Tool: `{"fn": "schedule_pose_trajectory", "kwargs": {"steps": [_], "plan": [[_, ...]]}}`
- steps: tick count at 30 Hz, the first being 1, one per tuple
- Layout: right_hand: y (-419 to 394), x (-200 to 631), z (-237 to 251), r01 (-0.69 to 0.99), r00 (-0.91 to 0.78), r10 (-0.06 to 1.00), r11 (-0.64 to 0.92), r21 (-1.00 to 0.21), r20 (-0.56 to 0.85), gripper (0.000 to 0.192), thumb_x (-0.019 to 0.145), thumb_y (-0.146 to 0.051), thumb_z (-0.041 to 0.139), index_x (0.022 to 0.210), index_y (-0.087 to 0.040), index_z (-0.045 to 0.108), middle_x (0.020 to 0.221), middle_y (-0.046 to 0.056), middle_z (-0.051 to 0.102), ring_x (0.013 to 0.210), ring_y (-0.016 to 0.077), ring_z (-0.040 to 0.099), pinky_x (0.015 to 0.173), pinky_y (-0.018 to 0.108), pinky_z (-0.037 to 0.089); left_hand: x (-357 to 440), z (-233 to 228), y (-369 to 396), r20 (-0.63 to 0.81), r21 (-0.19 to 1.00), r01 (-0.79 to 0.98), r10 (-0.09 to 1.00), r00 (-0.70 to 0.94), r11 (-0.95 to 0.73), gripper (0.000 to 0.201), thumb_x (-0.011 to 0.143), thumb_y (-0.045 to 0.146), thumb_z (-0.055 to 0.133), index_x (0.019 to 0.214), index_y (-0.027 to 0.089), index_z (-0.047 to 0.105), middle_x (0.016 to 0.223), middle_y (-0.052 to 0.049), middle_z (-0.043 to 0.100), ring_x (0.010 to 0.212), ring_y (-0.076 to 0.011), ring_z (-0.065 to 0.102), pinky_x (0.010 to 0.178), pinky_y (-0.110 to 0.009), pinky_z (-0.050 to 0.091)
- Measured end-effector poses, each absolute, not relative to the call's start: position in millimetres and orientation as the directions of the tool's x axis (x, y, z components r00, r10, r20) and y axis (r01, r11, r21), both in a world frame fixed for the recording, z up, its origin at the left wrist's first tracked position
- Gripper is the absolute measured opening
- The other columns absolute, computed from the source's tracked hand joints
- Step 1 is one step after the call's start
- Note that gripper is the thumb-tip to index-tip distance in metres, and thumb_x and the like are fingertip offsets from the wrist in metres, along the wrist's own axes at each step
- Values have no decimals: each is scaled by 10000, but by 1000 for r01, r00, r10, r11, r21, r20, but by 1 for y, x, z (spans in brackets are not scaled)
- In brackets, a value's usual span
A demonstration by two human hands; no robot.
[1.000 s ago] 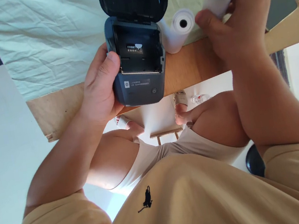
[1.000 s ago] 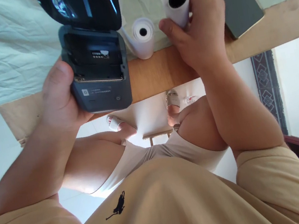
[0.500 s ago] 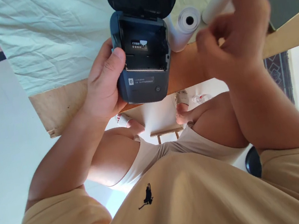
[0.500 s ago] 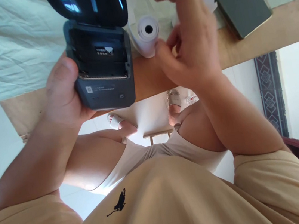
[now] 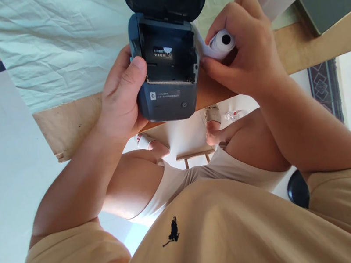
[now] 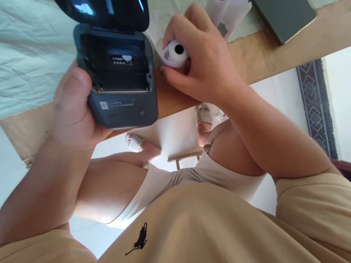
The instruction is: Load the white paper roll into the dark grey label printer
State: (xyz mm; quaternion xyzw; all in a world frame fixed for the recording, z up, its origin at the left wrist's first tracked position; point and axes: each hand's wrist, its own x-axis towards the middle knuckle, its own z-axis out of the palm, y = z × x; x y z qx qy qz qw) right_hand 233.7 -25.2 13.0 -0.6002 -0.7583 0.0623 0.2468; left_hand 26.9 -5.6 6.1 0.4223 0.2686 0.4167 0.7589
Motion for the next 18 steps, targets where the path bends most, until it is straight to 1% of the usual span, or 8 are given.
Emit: {"fn": "schedule_pose_trajectory", "kwargs": {"steps": [3, 6, 8, 10, 12, 14, 16, 18], "plan": [[-24, 236, 12, 892, -175, 936, 282, -354, 305, 274, 665, -321, 558, 904, -209, 484, 899, 27, 487, 829, 73, 448, 730, 230, 380, 27, 7, -6, -52, 872, -391, 850, 524, 294, 223, 812, 288, 402, 997, 186, 473, 1034, -58, 573, 962, -213, 580, 799, -391, 492], [-23, 238, 12, 885, -176, 913, 311, -348, 368, 295, 667, -272, 552, 944, -203, 476, 918, 36, 487, 864, 85, 442, 774, 238, 388, 27, 7, -6, -59, 875, -385, 854, 516, 293, 252, 811, 298, 407, 1029, 192, 475, 1042, -51, 571, 936, -183, 587, 794, -363, 495], [-23, 239, 13, 878, -165, 890, 329, -348, 425, 301, 666, -237, 541, 954, -185, 472, 934, 51, 479, 899, 98, 432, 806, 249, 389, 27, 7, -6, -58, 880, -382, 861, 505, 284, 241, 811, 299, 407, 1014, 192, 481, 1037, -44, 570, 928, -165, 589, 807, -351, 491], [-23, 239, 14, 873, -157, 881, 335, -355, 446, 331, 652, -184, 527, 975, -176, 456, 963, 55, 477, 920, 105, 423, 830, 258, 385, 27, 7, -6, -55, 883, -379, 862, 504, 277, 220, 807, 306, 412, 987, 199, 483, 1029, -36, 568, 928, -167, 590, 803, -357, 491], [-24, 238, 15, 866, -159, 889, 334, -372, 429, 394, 625, -97, 482, 1007, -175, 429, 1002, 47, 474, 934, 102, 422, 847, 253, 381, 26, 7, -6, -62, 888, -365, 858, 510, 281, 218, 802, 317, 418, 978, 205, 479, 1021, -34, 566, 923, -178, 591, 776, -363, 497], [-25, 238, 15, 869, -159, 910, 314, -384, 384, 409, 619, -68, 454, 1012, -178, 424, 1009, 43, 471, 933, 95, 429, 851, 247, 379, 26, 7, -5, -75, 893, -347, 855, 512, 286, 225, 798, 326, 421, 981, 208, 475, 1015, -35, 568, 912, -183, 587, 737, -349, 498], [-26, 237, 15, 888, -146, 937, 266, -376, 318, 337, 665, -145, 482, 997, -187, 444, 985, 50, 469, 922, 96, 434, 849, 252, 378, 26, 6, -5, -75, 893, -346, 853, 516, 288, 223, 794, 328, 427, 976, 211, 476, 1020, -37, 570, 902, -180, 582, 678, -314, 490], [-26, 237, 16, 913, -110, 957, 204, -353, 269, 290, 701, -282, 509, 979, -204, 473, 963, 63, 457, 905, 99, 437, 833, 261, 382, 26, 6, -5, -66, 888, -359, 852, 519, 288, 205, 792, 321, 429, 962, 217, 476, 1037, -38, 567, 882, -172, 580, 620, -285, 469]]}}
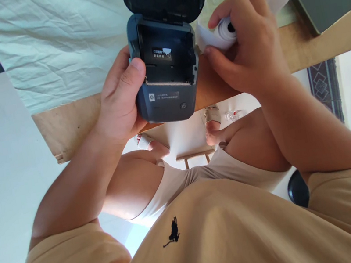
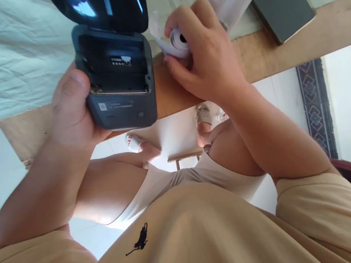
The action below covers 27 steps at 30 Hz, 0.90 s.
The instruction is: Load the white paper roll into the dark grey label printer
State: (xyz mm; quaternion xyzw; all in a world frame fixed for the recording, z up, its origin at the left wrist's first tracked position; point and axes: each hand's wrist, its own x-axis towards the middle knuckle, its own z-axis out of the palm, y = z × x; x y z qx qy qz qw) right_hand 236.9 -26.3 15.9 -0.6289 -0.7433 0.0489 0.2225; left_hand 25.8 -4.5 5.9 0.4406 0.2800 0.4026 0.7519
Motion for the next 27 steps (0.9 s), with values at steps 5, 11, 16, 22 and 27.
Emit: {"fn": "schedule_pose_trajectory", "kwargs": {"steps": [5, 11, 16, 22, 27], "plan": [[-26, 237, 18, 930, -82, 962, 167, -327, 260, 279, 709, -322, 502, 973, -233, 486, 957, 61, 463, 873, 101, 447, 807, 273, 391, 26, 5, -5, -63, 886, -369, 860, 506, 281, 189, 792, 320, 429, 938, 212, 483, 966, -40, 580, 720, -125, 553, 548, -259, 428], [-29, 238, 18, 843, -86, 930, 259, -472, 357, 526, 635, -199, 541, 1113, -209, 322, 998, 23, 469, 757, 35, 422, 643, 189, 386, 26, 4, -4, -61, 879, -379, 858, 510, 289, 182, 786, 311, 441, 933, 217, 497, 1010, -32, 576, 655, -90, 512, 540, -241, 418], [-29, 241, 15, 709, -69, 891, 360, -606, 448, 488, 661, -281, 508, 1102, -242, 302, 1148, 3, 343, 733, -9, 412, 593, 140, 382, 27, 2, -4, -33, 866, -419, 867, 497, 273, 214, 783, 323, 457, 949, 193, 497, 1077, -66, 555, 635, -81, 509, 527, -231, 409], [-27, 236, 17, 797, -80, 934, 269, -540, 347, 480, 645, -170, 497, 1101, -214, 355, 984, -11, 491, 721, 18, 427, 574, 148, 362, 27, 4, -5, -50, 868, -407, 865, 499, 284, 192, 783, 325, 453, 921, 201, 501, 939, -41, 570, 620, -78, 501, 508, -215, 415], [-25, 236, 18, 835, -186, 929, 322, -447, 321, 385, 640, -195, 529, 1018, -182, 453, 1016, 12, 496, 918, 94, 466, 719, 203, 422, 26, 3, -4, -58, 889, -365, 858, 510, 278, 197, 779, 331, 443, 941, 234, 501, 894, -24, 561, 644, -93, 511, 519, -229, 434]]}}
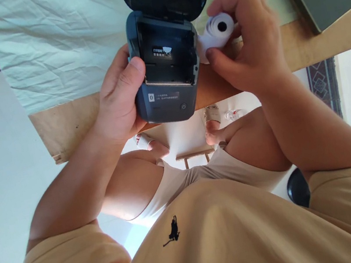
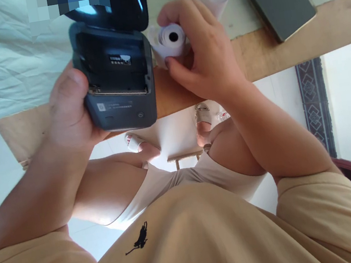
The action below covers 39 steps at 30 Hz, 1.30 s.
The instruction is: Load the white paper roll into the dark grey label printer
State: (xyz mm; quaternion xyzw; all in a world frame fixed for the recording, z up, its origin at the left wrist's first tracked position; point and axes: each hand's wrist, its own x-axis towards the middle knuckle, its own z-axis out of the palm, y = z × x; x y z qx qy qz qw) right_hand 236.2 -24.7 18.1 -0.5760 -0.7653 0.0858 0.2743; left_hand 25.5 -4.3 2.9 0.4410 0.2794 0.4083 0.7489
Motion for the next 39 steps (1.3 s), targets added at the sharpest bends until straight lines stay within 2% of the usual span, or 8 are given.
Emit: {"fn": "schedule_pose_trajectory", "kwargs": {"steps": [5, 11, 17, 20, 24, 30, 34, 39], "plan": [[-23, 237, 14, 871, -193, 931, 308, -382, 310, 270, 708, -297, 493, 953, -186, 470, 950, 26, 502, 908, 105, 463, 810, 253, 414, 24, 0, -3, -45, 883, -377, 850, 525, 280, 202, 773, 326, 456, 951, 244, 507, 920, -35, 558, 665, -107, 512, 529, -246, 431], [-22, 238, 13, 876, -162, 932, 286, -387, 323, 301, 693, -333, 522, 948, -178, 487, 955, 37, 489, 904, 104, 460, 805, 254, 407, 24, 3, -4, -58, 881, -374, 850, 523, 291, 172, 790, 299, 443, 935, 228, 501, 982, -39, 570, 674, -105, 521, 536, -254, 434], [-26, 237, 18, 816, -179, 925, 330, -475, 336, 485, 635, -73, 445, 1113, -132, 384, 1094, 28, 468, 970, 70, 481, 777, 174, 430, 24, 4, -4, -70, 890, -347, 840, 538, 296, 223, 775, 342, 461, 964, 227, 476, 986, -32, 579, 866, -177, 576, 557, -259, 442], [-26, 236, 19, 826, -217, 935, 330, -457, 281, 430, 658, -117, 465, 1085, -156, 427, 1063, 23, 480, 999, 89, 462, 898, 215, 407, 24, 4, -4, -60, 879, -373, 844, 532, 298, 202, 787, 320, 448, 957, 215, 481, 1013, -42, 580, 834, -164, 580, 550, -254, 428], [-25, 236, 18, 858, -168, 945, 280, -431, 281, 348, 712, -260, 486, 1056, -208, 483, 1015, 49, 459, 987, 108, 440, 880, 241, 418, 25, 4, -4, -54, 875, -385, 850, 525, 294, 188, 804, 297, 421, 953, 197, 480, 1026, -64, 574, 732, -128, 564, 541, -252, 414], [-26, 237, 19, 854, -186, 941, 297, -428, 283, 432, 648, -111, 473, 1074, -169, 444, 1034, 19, 469, 991, 95, 448, 894, 224, 409, 26, 7, -7, -61, 870, -389, 848, 527, 304, 187, 812, 290, 397, 962, 205, 471, 966, -45, 561, 841, -156, 584, 579, -246, 442], [-25, 236, 19, 859, -191, 948, 286, -424, 254, 399, 655, -102, 448, 1047, -175, 456, 1016, 13, 474, 974, 97, 453, 866, 227, 410, 27, 9, -9, -25, 906, -357, 872, 488, 226, 230, 812, 274, 389, 1014, 182, 452, 984, -38, 537, 855, -136, 573, 695, -292, 482], [-24, 234, 17, 835, -195, 932, 321, -448, 305, 420, 640, -80, 455, 1049, -174, 466, 1015, 20, 486, 975, 100, 460, 870, 228, 411, 21, 1, -2, 69, 971, -235, 886, 458, 46, 407, 703, 386, 563, 1068, 235, 468, 1030, -20, 536, 882, -154, 548, 781, -316, 482]]}}
